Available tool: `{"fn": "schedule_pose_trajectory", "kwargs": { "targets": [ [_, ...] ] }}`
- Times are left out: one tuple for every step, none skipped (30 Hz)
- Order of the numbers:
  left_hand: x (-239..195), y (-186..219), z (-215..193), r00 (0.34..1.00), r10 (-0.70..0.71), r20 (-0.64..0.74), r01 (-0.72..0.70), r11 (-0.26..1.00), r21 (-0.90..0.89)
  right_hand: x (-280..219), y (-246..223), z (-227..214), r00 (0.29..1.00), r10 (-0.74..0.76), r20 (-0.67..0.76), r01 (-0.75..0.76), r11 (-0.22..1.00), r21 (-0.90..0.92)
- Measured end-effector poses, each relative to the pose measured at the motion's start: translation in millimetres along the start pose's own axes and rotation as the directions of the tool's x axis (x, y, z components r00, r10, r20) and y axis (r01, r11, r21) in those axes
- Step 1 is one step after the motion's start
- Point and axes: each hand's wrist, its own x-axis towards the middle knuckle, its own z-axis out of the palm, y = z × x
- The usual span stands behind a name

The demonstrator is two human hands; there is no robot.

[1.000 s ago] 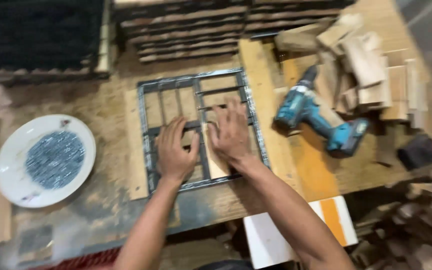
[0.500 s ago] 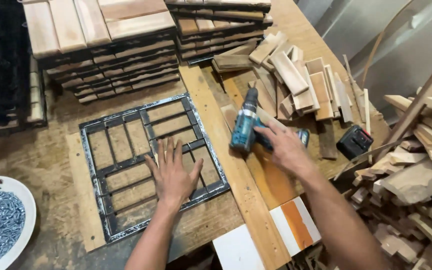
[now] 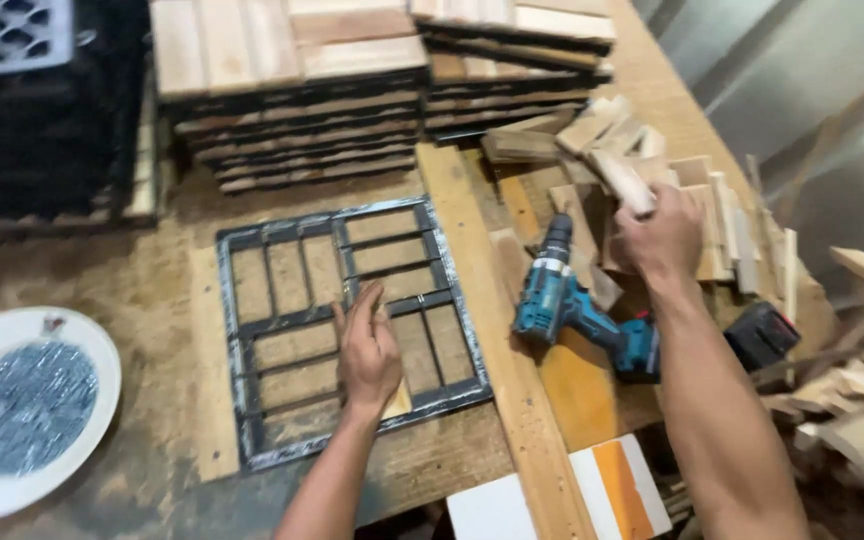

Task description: Assembling a wooden floor tile by placing slats into a plastic grid and fastening them with screws using a power drill.

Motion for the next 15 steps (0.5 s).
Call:
{"fn": "schedule_pose_trajectory", "kwargs": {
  "targets": [
    [-2, 4, -4, 1.0, -0.023, -0.014, 0.023, 1.0, 0.019, -10, -25, -21, 1.0, -0.018, 0.021, 0.017, 1.0, 0.019],
    [-4, 8, -7, 0.999, -0.04, -0.03, 0.039, 0.997, -0.062, -20, -48, -42, 0.997, 0.059, 0.042, -0.067, 0.976, 0.206],
    [2, 11, -8, 0.998, -0.043, -0.039, 0.037, 0.988, -0.147, -27, -69, -65, 0.987, 0.145, 0.07, -0.161, 0.912, 0.377],
    [2, 10, -8, 0.998, -0.052, -0.046, 0.045, 0.99, -0.134, -46, -89, -70, 0.987, 0.139, 0.082, -0.159, 0.908, 0.387],
    [1, 9, -9, 0.997, -0.06, -0.047, 0.052, 0.986, -0.16, -66, -109, -75, 0.961, 0.184, 0.207, -0.267, 0.812, 0.519],
    [-2, 8, -10, 0.996, -0.068, -0.049, 0.058, 0.981, -0.185, -86, -128, -82, 0.92, 0.202, 0.337, -0.378, 0.688, 0.62],
    [-1, 6, -10, 0.996, -0.078, -0.052, 0.068, 0.983, -0.17, -107, -162, -91, 0.916, 0.195, 0.351, -0.384, 0.681, 0.623],
    [-1, 3, -10, 0.996, -0.065, -0.057, 0.051, 0.976, -0.211, -127, -195, -100, 0.857, 0.245, 0.453, -0.513, 0.49, 0.705],
    [0, 3, -6, 0.997, -0.05, -0.06, 0.032, 0.965, -0.26, -145, -226, -111, 0.787, 0.271, 0.554, -0.616, 0.278, 0.738],
    [-1, -5, -3, 0.996, -0.057, -0.062, 0.039, 0.967, -0.254, -159, -234, -109, 0.783, 0.266, 0.562, -0.621, 0.275, 0.734],
    [-2, -12, 1, 0.997, -0.051, -0.055, 0.035, 0.965, -0.259, -174, -241, -109, 0.838, 0.086, 0.539, -0.501, 0.516, 0.695],
    [-4, -19, 4, 0.998, -0.046, -0.048, 0.032, 0.964, -0.264, -189, -248, -108, 0.837, -0.106, 0.537, -0.317, 0.705, 0.634],
    [-2, -13, 2, 0.997, -0.052, -0.05, 0.037, 0.965, -0.261, -201, -248, -103, 0.833, -0.111, 0.541, -0.318, 0.704, 0.635],
    [0, -7, 0, 0.998, -0.022, -0.05, 0.01, 0.974, -0.228, -213, -248, -97, 0.865, -0.157, 0.477, -0.161, 0.813, 0.559],
    [0, -1, -2, 0.999, 0.005, -0.048, -0.015, 0.98, -0.197, -226, -247, -93, 0.882, -0.216, 0.419, 0.001, 0.89, 0.456]
  ]
}}
